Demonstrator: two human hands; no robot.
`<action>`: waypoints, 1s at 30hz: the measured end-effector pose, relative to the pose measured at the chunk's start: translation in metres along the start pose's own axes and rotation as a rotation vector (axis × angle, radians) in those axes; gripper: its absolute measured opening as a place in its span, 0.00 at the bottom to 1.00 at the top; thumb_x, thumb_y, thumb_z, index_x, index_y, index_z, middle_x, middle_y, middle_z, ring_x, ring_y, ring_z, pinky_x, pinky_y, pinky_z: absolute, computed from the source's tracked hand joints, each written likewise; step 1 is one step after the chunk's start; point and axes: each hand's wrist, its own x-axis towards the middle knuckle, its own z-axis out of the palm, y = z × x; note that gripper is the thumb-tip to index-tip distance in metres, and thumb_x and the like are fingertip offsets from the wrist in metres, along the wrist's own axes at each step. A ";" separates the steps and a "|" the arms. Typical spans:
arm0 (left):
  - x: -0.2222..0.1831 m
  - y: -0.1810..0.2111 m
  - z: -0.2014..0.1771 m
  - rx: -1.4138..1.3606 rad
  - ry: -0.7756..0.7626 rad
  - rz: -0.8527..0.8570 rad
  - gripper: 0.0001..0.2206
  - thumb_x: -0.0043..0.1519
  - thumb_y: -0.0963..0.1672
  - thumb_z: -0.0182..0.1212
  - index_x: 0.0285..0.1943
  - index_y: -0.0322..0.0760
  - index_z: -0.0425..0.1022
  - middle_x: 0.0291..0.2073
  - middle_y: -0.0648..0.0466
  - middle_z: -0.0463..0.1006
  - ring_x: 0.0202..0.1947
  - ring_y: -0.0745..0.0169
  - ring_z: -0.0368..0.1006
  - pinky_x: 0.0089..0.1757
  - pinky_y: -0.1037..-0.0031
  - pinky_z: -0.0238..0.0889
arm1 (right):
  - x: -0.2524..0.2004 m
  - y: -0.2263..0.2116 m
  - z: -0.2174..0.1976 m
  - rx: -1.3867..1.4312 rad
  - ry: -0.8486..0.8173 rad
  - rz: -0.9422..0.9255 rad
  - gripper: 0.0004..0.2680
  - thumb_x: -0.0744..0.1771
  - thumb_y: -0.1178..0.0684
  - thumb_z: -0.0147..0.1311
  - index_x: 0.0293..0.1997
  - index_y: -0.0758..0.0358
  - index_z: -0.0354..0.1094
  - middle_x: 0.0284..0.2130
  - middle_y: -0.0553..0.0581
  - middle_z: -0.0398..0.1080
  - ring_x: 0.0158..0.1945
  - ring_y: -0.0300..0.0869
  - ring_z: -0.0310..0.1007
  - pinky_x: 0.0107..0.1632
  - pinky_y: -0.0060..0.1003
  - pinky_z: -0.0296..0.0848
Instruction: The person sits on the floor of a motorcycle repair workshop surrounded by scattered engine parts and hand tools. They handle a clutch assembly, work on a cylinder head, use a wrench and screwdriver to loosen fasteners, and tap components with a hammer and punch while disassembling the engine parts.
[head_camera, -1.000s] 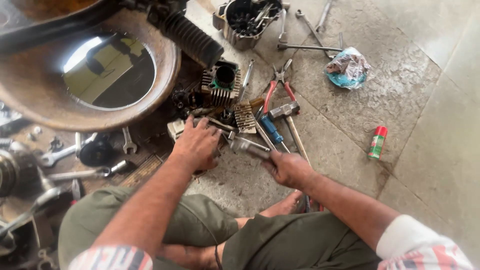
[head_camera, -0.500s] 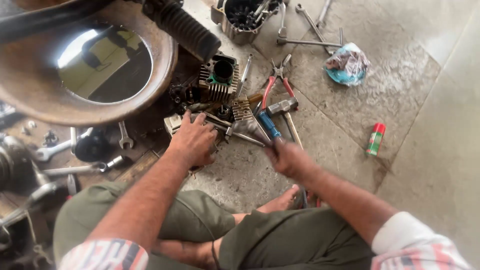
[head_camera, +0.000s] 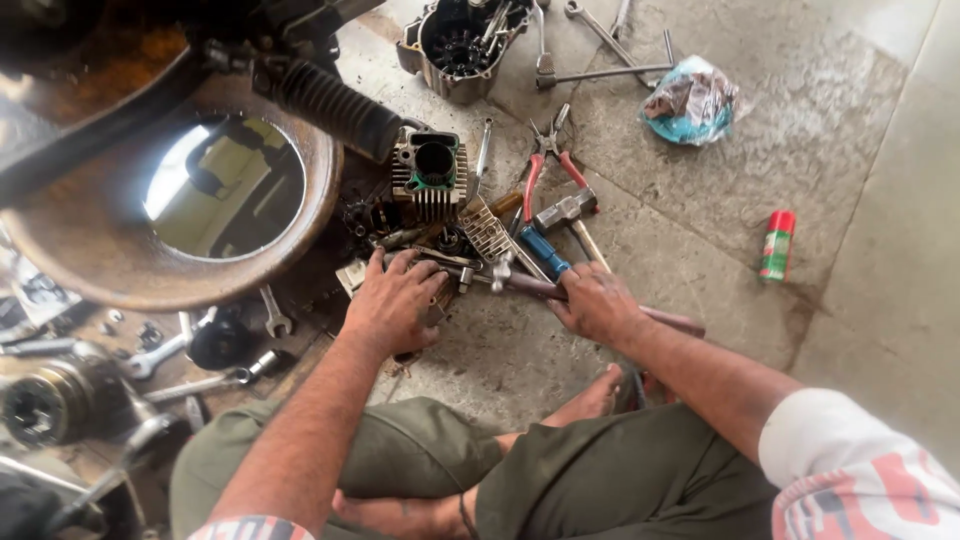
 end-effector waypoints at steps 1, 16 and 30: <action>0.002 0.000 0.001 -0.012 0.003 -0.007 0.41 0.55 0.59 0.68 0.76 0.50 0.56 0.73 0.57 0.56 0.75 0.53 0.45 0.69 0.47 0.34 | 0.002 -0.007 -0.005 -0.044 -0.053 0.018 0.18 0.66 0.41 0.55 0.54 0.63 0.65 0.50 0.64 0.70 0.58 0.53 0.68 0.61 0.48 0.68; 0.014 0.008 0.004 -0.107 0.070 -0.065 0.44 0.47 0.54 0.74 0.74 0.53 0.56 0.70 0.62 0.62 0.73 0.60 0.50 0.71 0.50 0.34 | 0.115 -0.099 0.085 0.810 0.064 -0.174 0.11 0.68 0.55 0.50 0.55 0.60 0.71 0.44 0.60 0.77 0.49 0.49 0.77 0.54 0.42 0.75; 0.009 0.029 0.031 -0.079 0.163 -0.176 0.56 0.49 0.57 0.72 0.79 0.37 0.35 0.71 0.47 0.56 0.75 0.51 0.46 0.71 0.52 0.34 | 0.115 -0.088 0.046 1.235 -0.352 0.158 0.10 0.68 0.51 0.52 0.44 0.68 0.72 0.30 0.59 0.77 0.30 0.44 0.79 0.36 0.44 0.81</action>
